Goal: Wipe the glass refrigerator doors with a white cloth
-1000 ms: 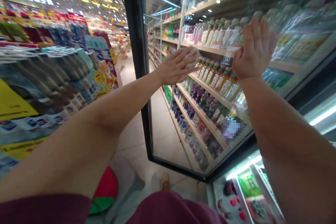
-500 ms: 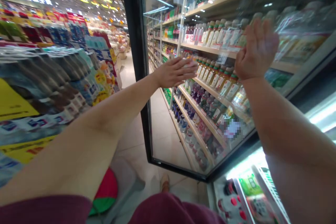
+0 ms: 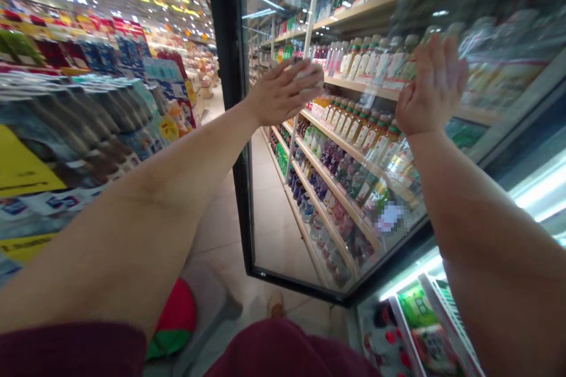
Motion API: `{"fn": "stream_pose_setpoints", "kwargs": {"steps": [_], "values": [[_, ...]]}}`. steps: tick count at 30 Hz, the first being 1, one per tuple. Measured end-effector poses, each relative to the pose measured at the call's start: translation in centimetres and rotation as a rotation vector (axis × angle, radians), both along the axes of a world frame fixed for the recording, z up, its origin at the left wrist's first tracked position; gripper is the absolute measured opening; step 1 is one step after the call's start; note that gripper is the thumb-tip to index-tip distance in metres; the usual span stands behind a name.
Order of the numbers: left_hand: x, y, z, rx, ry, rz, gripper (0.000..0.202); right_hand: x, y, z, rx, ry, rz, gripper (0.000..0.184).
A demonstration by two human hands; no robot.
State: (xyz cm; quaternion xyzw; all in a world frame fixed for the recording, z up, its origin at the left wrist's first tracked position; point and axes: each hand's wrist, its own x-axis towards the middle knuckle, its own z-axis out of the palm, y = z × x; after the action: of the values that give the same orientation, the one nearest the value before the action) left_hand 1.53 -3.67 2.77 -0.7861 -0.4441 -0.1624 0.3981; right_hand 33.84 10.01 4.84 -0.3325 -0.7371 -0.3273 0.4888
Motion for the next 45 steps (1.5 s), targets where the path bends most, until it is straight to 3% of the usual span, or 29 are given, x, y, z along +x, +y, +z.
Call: {"fn": "stream_pose_setpoints", "kwargs": {"steps": [2,4,9,14,20,22,25,27,30,32,34,36,38,41,45], "values": [[0.4,-0.2,1.4,0.135,-0.100,0.069,0.054,0.1,0.0,0.0,-0.001,-0.001,0.000,0.072],[0.9,0.0,1.6,0.233,-0.159,0.088,0.057,0.1,0.1,0.0,0.005,-0.002,0.004,0.071],[1.7,1.1,-0.1,0.119,-0.019,-0.010,0.057,0.3,-1.0,-0.1,-0.022,-0.005,0.016,0.069],[1.7,0.9,-0.1,0.101,-0.061,-0.044,0.056,0.4,-2.7,-0.4,-0.050,-0.006,0.025,0.062],[3.6,0.8,0.8,0.458,-0.369,0.108,0.063,0.6,-0.3,-0.2,0.013,-0.036,0.025,0.070],[4.1,0.7,1.4,0.395,-0.319,0.079,0.067,0.6,-0.3,-0.2,0.019,-0.029,0.032,0.070],[3.8,0.3,3.1,0.030,0.050,-0.074,0.060,0.5,-1.3,-0.3,0.003,0.020,0.055,0.065],[3.0,0.0,4.2,-0.115,0.236,-0.143,0.055,0.4,-1.7,-0.3,-0.023,0.019,0.062,0.064],[2.1,-0.4,4.7,0.049,0.183,-0.117,0.062,0.4,-1.4,-0.2,-0.009,0.004,0.056,0.068],[2.3,-0.4,4.1,0.225,-0.004,-0.038,0.066,0.4,-0.8,-0.3,0.042,0.012,0.051,0.069],[3.0,-0.3,3.0,0.306,-0.156,0.025,0.067,0.4,-0.3,-0.3,0.077,0.020,0.053,0.067],[3.9,-0.2,2.1,0.251,-0.143,0.025,0.064,0.5,-0.1,-0.5,0.078,0.025,0.056,0.066],[4.6,-0.3,1.7,0.106,0.008,-0.028,0.057,0.5,-0.2,-0.6,0.078,0.017,0.052,0.067],[4.4,-0.7,2.5,-0.088,0.201,-0.119,0.049,0.4,-0.4,-0.5,0.101,0.016,0.050,0.067],[3.1,-1.7,3.6,0.046,0.049,-0.103,0.049,0.3,-1.2,-0.3,0.035,0.024,0.069,0.069]]}}
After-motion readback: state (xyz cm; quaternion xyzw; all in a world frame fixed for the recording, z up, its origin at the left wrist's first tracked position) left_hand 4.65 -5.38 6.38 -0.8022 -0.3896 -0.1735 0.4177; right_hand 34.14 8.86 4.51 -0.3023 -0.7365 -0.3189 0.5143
